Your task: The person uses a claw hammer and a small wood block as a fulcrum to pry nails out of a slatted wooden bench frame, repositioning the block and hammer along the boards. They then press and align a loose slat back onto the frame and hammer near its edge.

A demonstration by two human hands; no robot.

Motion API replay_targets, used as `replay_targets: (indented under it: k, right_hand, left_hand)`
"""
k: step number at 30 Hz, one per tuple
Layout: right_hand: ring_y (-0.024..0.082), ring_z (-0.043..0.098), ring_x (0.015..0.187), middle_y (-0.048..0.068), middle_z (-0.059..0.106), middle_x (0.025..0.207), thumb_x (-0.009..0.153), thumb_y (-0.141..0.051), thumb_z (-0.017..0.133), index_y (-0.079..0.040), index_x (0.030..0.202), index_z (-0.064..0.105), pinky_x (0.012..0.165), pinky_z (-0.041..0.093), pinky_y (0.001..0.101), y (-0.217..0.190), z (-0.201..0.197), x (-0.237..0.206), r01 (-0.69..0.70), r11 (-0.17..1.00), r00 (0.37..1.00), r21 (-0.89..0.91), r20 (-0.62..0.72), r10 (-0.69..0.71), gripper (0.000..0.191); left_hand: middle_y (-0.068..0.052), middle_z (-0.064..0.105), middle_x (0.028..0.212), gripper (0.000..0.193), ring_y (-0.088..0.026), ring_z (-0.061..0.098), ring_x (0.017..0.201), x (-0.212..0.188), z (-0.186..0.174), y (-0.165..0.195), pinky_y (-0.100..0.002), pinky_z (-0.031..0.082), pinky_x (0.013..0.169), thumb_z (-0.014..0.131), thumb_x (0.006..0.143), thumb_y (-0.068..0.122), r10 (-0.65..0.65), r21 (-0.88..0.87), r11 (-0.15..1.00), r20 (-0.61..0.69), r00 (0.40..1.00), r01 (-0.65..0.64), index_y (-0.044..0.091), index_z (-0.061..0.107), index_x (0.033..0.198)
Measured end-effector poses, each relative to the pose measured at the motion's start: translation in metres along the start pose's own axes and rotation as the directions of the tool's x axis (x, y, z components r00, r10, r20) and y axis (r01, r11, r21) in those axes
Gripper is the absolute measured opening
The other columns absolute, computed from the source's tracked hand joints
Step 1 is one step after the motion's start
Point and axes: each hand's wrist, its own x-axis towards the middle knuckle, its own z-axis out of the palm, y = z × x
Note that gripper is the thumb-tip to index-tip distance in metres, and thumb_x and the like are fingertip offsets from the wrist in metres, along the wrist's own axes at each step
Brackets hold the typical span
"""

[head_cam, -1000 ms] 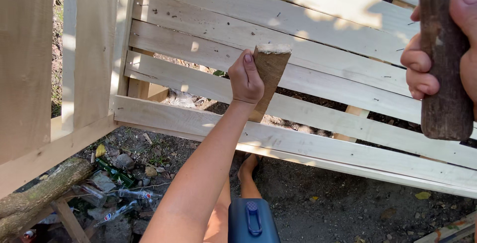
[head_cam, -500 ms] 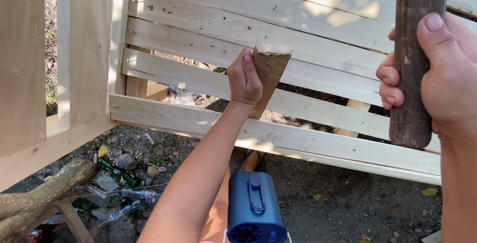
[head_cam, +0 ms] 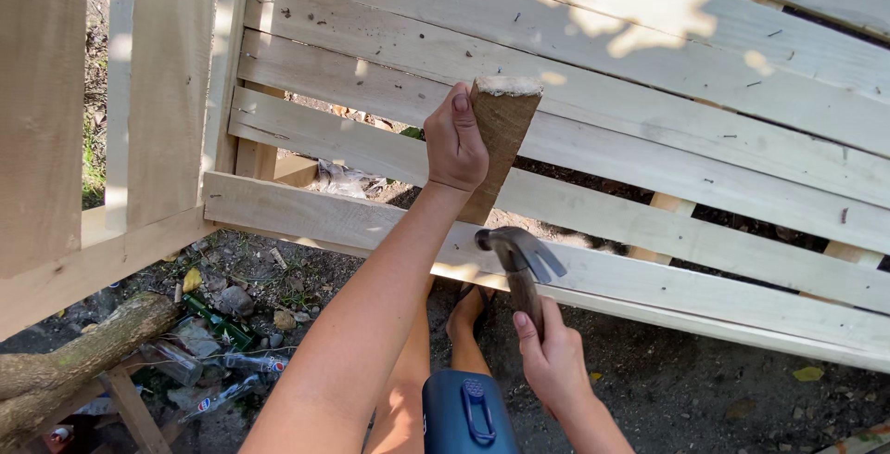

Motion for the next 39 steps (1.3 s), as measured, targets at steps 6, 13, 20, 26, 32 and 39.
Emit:
replay_targets:
  k: [6,13,20,26,32,39]
  right_hand:
    - [0.034,0.062,0.052,0.017,0.064,0.062,0.1,-0.026,0.055,-0.001,0.122,0.051,0.049,0.048,0.0409,-0.008,0.003,0.011,0.252,0.964,0.961,0.088,-0.141,-0.238,0.034]
    - [0.038,0.07,0.067,0.024,0.069,0.07,0.098,-0.028,0.058,-0.007,0.126,0.057,0.06,0.054,0.0454,0.001,-0.007,0.013,0.072,0.991,0.996,-0.114,-0.039,-0.077,0.035]
    - [0.042,0.069,0.07,0.023,0.069,0.076,0.098,-0.025,0.061,-0.002,0.125,0.053,0.061,0.053,0.045,0.004,0.016,0.016,0.21,0.954,0.976,-0.212,-0.008,-0.217,0.036]
    - [0.032,0.069,0.056,0.016,0.067,0.064,0.101,-0.028,0.055,-0.005,0.111,0.055,0.053,0.051,0.0409,-0.011,-0.002,0.021,0.066,0.995,0.998,-0.073,-0.004,-0.067,0.026]
    - [0.026,0.056,0.049,0.014,0.059,0.065,0.103,-0.029,0.053,-0.004,0.112,0.05,0.047,0.046,0.0353,-0.003,0.009,0.01,0.374,0.83,0.927,0.414,-0.199,-0.318,0.027]
    - [0.022,0.065,0.053,0.01,0.063,0.058,0.101,-0.032,0.055,-0.005,0.107,0.055,0.052,0.05,0.0356,0.011,0.011,0.009,0.009,0.999,0.999,-0.053,0.04,-0.007,0.027]
  left_hand:
    - [-0.013,0.05,0.075,0.048,-0.03,0.048,0.065,0.004,-0.001,0.0,-0.034,0.043,0.064,0.026,0.116,0.039,0.024,-0.026,0.999,-0.012,1.0,-0.025,0.004,0.05,0.094]
    - [-0.013,0.048,0.074,0.05,-0.03,0.048,0.066,0.002,-0.005,0.004,-0.034,0.043,0.064,0.025,0.116,0.041,0.018,-0.052,0.999,-0.002,1.0,-0.018,0.005,0.05,0.091]
    - [-0.012,0.047,0.072,0.051,-0.031,0.047,0.065,0.004,-0.006,0.003,-0.034,0.042,0.064,0.025,0.116,0.042,-0.015,-0.032,0.999,-0.008,1.0,0.014,0.004,0.048,0.09]
    - [-0.013,0.046,0.074,0.053,-0.03,0.046,0.066,0.001,-0.008,0.021,-0.034,0.042,0.065,0.024,0.116,0.045,0.029,-0.096,0.995,0.015,0.999,-0.028,0.004,0.047,0.091]
    - [-0.012,0.046,0.073,0.054,-0.029,0.048,0.065,-0.001,-0.008,0.019,-0.034,0.042,0.064,0.024,0.115,0.047,0.06,-0.061,0.996,-0.013,0.998,-0.06,0.005,0.049,0.091]
    - [-0.01,0.045,0.071,0.054,-0.027,0.045,0.064,0.003,-0.01,0.02,-0.033,0.041,0.063,0.025,0.114,0.047,0.037,-0.094,0.995,-0.017,0.999,-0.038,0.004,0.045,0.088]
